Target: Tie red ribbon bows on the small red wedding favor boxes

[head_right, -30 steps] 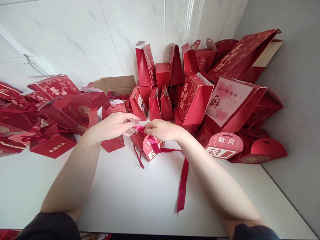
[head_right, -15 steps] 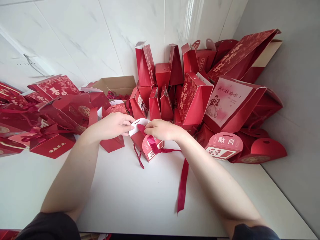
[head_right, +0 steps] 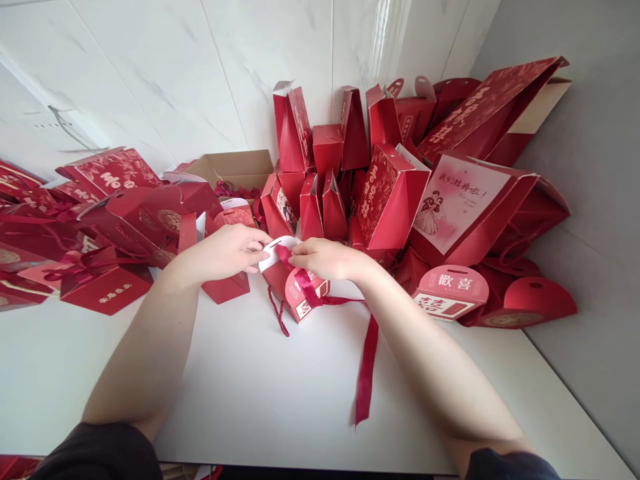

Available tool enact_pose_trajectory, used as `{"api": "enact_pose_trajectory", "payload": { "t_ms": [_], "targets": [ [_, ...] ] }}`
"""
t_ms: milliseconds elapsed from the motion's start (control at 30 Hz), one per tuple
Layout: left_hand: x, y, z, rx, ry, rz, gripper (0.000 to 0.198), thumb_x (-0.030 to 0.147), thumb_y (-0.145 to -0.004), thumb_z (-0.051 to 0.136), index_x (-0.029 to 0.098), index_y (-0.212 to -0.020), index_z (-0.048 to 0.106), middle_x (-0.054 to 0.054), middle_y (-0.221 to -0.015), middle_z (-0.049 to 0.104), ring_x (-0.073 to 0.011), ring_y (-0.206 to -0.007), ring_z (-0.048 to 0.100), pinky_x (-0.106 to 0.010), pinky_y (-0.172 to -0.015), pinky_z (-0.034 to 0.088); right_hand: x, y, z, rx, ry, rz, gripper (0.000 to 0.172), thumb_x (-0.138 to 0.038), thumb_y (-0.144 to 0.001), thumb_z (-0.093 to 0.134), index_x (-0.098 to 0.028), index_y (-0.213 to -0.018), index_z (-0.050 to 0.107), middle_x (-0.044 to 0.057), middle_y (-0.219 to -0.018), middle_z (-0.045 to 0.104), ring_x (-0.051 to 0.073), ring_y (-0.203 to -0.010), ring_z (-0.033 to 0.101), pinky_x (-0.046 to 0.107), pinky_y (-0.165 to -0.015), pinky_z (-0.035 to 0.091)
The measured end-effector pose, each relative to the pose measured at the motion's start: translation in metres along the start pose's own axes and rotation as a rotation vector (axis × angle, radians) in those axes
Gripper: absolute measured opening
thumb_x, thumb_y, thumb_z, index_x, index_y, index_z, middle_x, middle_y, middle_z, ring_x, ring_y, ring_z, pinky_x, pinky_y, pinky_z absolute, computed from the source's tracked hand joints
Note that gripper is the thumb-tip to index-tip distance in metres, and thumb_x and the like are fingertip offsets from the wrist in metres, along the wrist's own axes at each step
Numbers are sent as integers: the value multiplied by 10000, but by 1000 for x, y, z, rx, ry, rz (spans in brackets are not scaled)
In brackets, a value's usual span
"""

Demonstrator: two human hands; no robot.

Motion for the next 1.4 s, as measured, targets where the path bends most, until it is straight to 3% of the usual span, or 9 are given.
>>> {"api": "enact_pose_trajectory", "payload": {
  "t_ms": [267,500,667,767,833,1000,1200,1400],
  "targets": [
    [0,0,-1,9,-17,-17,120,250,-762,571,210,-777,683,-25,-713,673,-175,-677,637,-267,-584,464,-7,1,1,-35,27,-86,334,-450,-949,461,-202,-726,448,-37,-682,343,114,-581,303,265,-575,287],
    [1,0,-1,7,-17,-15,152,251,-769,566,215,-831,700,-16,-685,661,-168,-658,635,-268,-590,470,4,-3,0,1,30,8,366,-458,-928,466,-200,-678,392,-41,-635,340,115,-555,313,273,-541,261],
    [-1,1,1,-25,-32,-29,335,336,-806,557,222,-1095,684,-35,-834,713,-187,-746,664,-262,-633,480,5,-5,0,21,17,20,364,-426,-915,485,-198,-655,371,-44,-612,321,109,-536,296,276,-525,243],
    [-1,2,-2,0,-38,-20,541,441,-843,524,252,-1350,536,-61,-1078,708,-207,-881,665,-272,-710,482,4,-6,-1,28,10,4,359,-427,-909,496,-195,-653,400,-40,-613,338,109,-537,308,275,-528,257],
    [0,2,-2,11,-43,0,563,455,-879,465,277,-1413,473,-65,-1181,675,-210,-934,653,-278,-740,473,4,-7,-2,34,13,-3,351,-419,-901,505,-193,-649,412,-36,-615,360,111,-541,325,275,-536,274],
    [12,0,4,-24,-66,86,474,283,-873,419,308,-1317,586,-22,-1096,696,-187,-910,639,-274,-739,450,4,-7,-3,49,46,-9,337,-422,-891,498,-193,-652,436,-32,-607,375,116,-547,344,276,-544,293],
    [15,-1,2,15,-69,83,398,324,-876,440,240,-1181,682,-17,-783,699,-164,-674,598,-276,-601,417,5,-7,-4,65,93,24,300,-384,-877,481,-194,-649,434,-23,-612,412,126,-558,382,281,-540,302],
    [18,2,-1,43,-49,91,362,360,-889,461,221,-1113,710,-34,-890,735,-184,-785,661,-286,-686,491,5,-8,-6,82,86,-3,299,-365,-874,466,-196,-638,392,-27,-603,382,124,-559,355,285,-542,284]
  ]
}}
Point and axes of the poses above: each hand's wrist, its own y-axis away from the middle knuckle, its own z-axis out of the palm, x = y × z, the point moved 10 cm from there along -y, towards the middle knuckle
